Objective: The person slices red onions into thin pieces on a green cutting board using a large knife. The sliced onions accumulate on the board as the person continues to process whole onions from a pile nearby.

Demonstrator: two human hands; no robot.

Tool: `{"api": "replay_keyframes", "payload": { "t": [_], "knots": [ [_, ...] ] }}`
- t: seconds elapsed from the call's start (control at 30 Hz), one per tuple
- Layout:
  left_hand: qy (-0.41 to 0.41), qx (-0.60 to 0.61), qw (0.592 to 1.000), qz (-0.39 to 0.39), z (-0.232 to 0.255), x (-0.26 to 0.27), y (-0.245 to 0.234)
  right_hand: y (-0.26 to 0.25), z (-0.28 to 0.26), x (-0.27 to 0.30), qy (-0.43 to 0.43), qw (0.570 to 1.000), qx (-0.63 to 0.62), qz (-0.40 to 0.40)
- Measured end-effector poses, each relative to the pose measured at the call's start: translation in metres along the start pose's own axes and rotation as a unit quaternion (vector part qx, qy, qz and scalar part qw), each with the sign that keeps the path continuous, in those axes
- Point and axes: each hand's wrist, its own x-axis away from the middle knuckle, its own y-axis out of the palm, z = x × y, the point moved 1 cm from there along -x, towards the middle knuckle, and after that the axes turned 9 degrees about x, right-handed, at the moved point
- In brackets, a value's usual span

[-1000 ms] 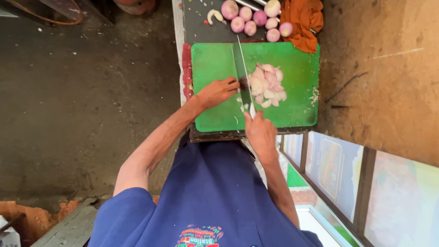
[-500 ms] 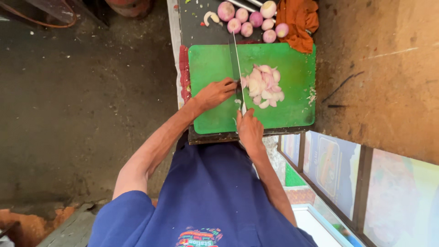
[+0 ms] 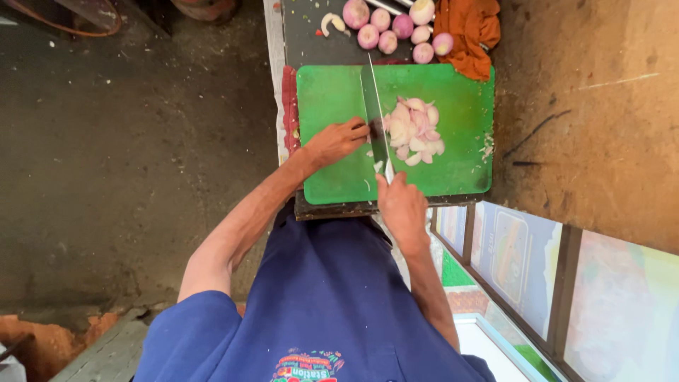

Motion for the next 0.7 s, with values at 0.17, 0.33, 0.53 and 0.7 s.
{"api": "replay_keyframes", "payload": {
  "t": [0.17, 0.33, 0.53, 0.7],
  "knots": [
    [-0.008, 0.016, 1.0, 0.002, -0.002, -0.004, -0.001, -0.003, 0.001, -0.002, -0.008, 1.0, -0.002, 0.025],
    [-0.001, 0.007, 1.0, 0.005, -0.002, -0.004, -0.005, 0.006, 0.001, -0.006, -0.002, 1.0, -0.004, 0.027],
    [-0.008, 0.014, 1.0, 0.002, -0.002, -0.002, -0.004, 0.012, 0.002, -0.009, -0.006, 0.999, -0.009, 0.039],
    [-0.007, 0.009, 1.0, 0.012, -0.002, 0.0, -0.005, 0.013, 0.002, -0.007, -0.019, 0.998, -0.006, 0.058]
  ]
}}
